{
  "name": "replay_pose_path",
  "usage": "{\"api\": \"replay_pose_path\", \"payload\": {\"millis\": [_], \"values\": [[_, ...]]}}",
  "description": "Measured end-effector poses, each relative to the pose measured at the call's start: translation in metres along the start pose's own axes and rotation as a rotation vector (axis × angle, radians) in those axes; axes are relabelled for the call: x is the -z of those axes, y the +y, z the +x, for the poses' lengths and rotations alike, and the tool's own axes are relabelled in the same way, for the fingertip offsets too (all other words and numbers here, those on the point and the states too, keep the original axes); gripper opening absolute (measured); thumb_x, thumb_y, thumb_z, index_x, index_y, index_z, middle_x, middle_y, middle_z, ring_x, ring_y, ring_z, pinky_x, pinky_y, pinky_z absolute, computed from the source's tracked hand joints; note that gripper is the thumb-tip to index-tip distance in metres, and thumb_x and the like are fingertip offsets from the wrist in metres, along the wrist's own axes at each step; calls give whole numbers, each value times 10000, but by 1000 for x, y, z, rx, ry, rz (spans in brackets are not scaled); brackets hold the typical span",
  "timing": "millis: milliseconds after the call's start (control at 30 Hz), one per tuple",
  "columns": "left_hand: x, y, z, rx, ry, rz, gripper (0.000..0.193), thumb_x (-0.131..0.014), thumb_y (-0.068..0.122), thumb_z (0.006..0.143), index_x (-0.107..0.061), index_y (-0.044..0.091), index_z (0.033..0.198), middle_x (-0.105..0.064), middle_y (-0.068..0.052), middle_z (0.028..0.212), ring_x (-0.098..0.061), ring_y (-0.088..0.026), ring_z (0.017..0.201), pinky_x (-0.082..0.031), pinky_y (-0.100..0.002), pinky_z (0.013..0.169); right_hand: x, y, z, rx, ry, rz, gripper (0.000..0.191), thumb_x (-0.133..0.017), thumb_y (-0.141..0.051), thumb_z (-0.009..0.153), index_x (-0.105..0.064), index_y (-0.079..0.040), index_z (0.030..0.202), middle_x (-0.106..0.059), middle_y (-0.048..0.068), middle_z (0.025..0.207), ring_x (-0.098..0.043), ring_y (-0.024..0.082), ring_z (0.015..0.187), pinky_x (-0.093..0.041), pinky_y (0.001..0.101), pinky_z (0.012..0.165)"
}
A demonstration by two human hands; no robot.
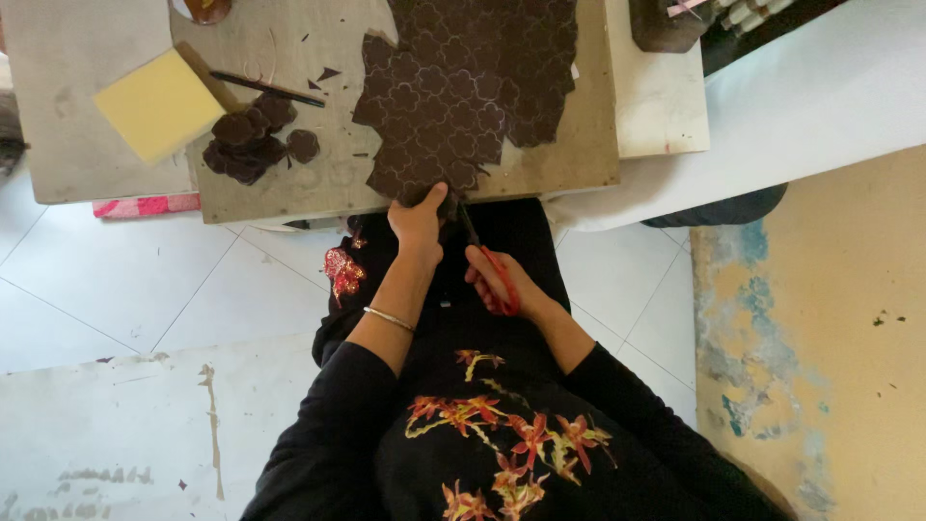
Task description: The person uses red-handled scissors to cut flower-shaped pieces from a dark brown patterned sheet. They hold the sheet with the left hand and cut along the drawn outlines, then place the finished shapes on the table.
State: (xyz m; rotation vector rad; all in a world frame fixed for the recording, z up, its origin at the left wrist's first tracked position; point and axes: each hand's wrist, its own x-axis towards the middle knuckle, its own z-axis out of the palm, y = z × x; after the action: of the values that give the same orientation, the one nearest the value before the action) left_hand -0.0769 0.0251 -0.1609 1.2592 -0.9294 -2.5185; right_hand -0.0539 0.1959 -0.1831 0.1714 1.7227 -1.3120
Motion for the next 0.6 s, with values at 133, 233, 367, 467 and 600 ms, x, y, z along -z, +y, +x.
{"api": "replay_pose_path", "payload": {"millis": [133,233,367,467,600], "values": [[-1,-2,2,13,59,26,417,-793,15,819,-633,18,1204,-705,-94,1133,-687,-231,969,-567,-353,800,-4,7,8,-5,39,-8,600,-536,-646,945,-585,-57,843,-483,26,509,-450,131,362,-355,293,334],[-5,-5,3,-75,89,13,432,-799,-28,793,-641,-12,1195,-720,-116,1139,-701,-254,980,-581,-355,815,-6,14,10,28,40,35,600,-530,-643,952,-575,-57,831,-463,38,490,-420,138,338,-332,295,314],[-5,-7,3,-36,132,54,477,-791,-25,790,-636,7,1240,-714,-99,1180,-687,-246,1025,-556,-350,865,-10,18,9,19,49,98,585,-534,-637,959,-556,-68,826,-464,20,517,-422,124,356,-329,286,322],[-5,-5,2,-25,137,50,508,-781,-28,790,-628,5,1274,-706,-103,1221,-675,-249,1074,-529,-347,920,-12,17,10,18,59,95,585,-527,-638,956,-542,-73,804,-467,14,525,-427,120,362,-331,288,318],[-6,-4,3,17,182,72,564,-791,-20,812,-550,-10,1321,-663,-120,1285,-649,-259,1131,-506,-348,978,-14,17,9,-8,68,148,584,-534,-639,964,-506,-89,770,-440,3,528,-399,112,367,-309,275,327]]}}
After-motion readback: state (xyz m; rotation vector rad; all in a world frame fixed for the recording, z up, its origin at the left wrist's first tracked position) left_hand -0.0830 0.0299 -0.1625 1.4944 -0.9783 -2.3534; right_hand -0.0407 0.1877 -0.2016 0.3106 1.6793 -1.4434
